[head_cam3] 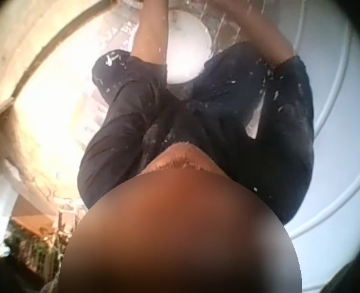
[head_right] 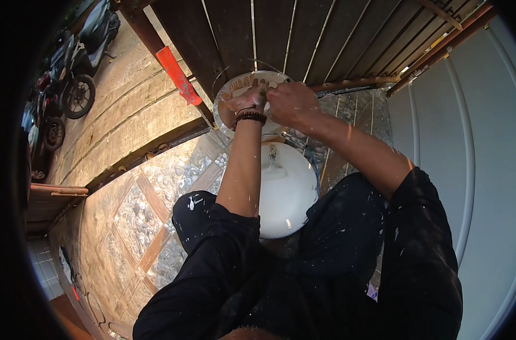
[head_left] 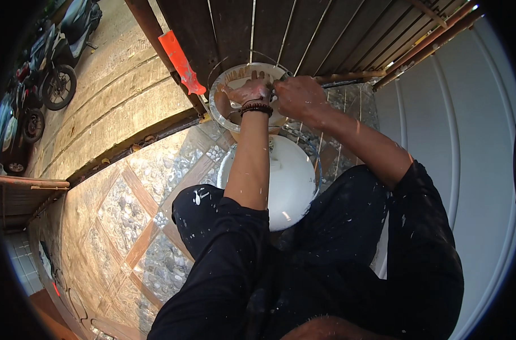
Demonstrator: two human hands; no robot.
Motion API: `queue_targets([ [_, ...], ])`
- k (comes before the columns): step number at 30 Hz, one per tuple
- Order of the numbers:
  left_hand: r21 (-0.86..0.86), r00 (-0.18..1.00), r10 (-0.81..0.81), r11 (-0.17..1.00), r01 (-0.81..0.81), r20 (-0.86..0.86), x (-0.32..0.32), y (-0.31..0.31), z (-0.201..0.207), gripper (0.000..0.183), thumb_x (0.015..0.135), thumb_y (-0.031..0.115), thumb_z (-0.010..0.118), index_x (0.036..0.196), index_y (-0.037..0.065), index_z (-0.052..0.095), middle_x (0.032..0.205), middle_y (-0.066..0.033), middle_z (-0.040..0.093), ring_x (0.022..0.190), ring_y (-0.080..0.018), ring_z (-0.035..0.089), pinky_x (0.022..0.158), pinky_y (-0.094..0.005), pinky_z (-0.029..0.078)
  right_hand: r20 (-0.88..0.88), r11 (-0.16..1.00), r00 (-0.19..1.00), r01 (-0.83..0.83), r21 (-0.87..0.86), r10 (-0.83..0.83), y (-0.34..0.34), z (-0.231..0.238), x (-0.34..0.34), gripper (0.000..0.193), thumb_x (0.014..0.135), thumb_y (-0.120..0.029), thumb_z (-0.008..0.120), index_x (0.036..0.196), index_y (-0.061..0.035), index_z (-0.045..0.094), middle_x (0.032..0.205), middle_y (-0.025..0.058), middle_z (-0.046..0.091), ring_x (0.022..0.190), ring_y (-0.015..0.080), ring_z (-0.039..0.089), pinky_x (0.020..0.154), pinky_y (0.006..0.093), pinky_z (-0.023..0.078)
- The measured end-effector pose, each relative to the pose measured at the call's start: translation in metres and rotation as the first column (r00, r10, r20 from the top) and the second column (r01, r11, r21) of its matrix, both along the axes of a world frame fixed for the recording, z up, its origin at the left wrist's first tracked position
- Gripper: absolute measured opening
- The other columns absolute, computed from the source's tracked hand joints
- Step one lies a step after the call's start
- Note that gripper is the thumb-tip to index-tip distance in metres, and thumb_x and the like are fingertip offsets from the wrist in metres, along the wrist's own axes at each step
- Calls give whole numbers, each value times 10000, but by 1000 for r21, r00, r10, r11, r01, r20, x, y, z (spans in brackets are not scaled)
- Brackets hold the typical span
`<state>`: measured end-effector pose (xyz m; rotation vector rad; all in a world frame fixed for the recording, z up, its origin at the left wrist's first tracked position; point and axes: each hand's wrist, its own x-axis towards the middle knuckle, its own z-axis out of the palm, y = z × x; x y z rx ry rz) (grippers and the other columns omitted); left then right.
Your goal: Mixing white paint in a bucket and cleaning painting tools.
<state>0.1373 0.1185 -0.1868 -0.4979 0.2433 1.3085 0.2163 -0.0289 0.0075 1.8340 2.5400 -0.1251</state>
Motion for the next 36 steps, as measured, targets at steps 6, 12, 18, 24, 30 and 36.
queue_targets([
  [6, -23, 990, 96, 995, -94, 100, 4, 4, -18, 1088, 742, 825, 496, 1583, 185, 235, 1647, -135, 140, 1514, -371, 129, 1208, -613, 50, 54, 1000, 998, -21, 18, 20, 5, -21, 11, 178, 803, -132, 605, 887, -33, 726, 860, 179, 730, 820, 337, 728, 741, 431, 581],
  [12, -13, 968, 67, 998, -66, 241, 2, -11, 10, 1181, 782, 817, 458, 1617, 165, -64, 1675, -134, 61, 1550, -365, 11, 1227, -578, -2, 54, 993, 995, -93, 67, 90, 8, -23, 18, 171, 789, -131, 606, 881, -48, 722, 826, 167, 723, 812, 331, 723, 738, 428, 574],
  [18, 217, 984, 157, 961, -172, 83, -10, -10, 10, 1210, 789, 859, 414, 1613, 137, -99, 1640, -204, 173, 1513, -426, 171, 1223, -596, 20, 47, 979, 989, -145, 142, 140, 8, -19, -2, 169, 794, -142, 610, 868, -59, 738, 820, 163, 723, 790, 332, 725, 709, 434, 582],
  [24, 231, 946, -147, 970, 80, 290, -5, -23, -5, 1184, 783, 887, 370, 1614, 106, 52, 1627, -189, 209, 1492, -429, 203, 1204, -626, 94, 53, 959, 984, -176, 224, 168, 15, -21, -13, 176, 794, -123, 617, 885, -50, 749, 858, 164, 738, 807, 322, 737, 693, 444, 588],
  [30, 336, 981, -25, 941, -43, 193, -5, -16, 11, 1228, 775, 909, 368, 1617, 85, 20, 1660, -202, 131, 1525, -407, 144, 1227, -571, 94, 117, 995, 990, -86, 44, 80, 4, -9, 2, 220, 804, -139, 616, 986, -48, 699, 847, 179, 724, 822, 348, 731, 722, 444, 591],
  [36, 449, 908, -31, 876, -176, 417, -14, -24, 38, 1196, 807, 902, 352, 1610, 67, 54, 1634, -256, 161, 1511, -429, 178, 1234, -574, 123, 115, 969, 993, -10, 247, -19, 18, -18, 4, 163, 808, -121, 596, 825, -64, 747, 861, 162, 736, 821, 327, 736, 690, 424, 594],
])
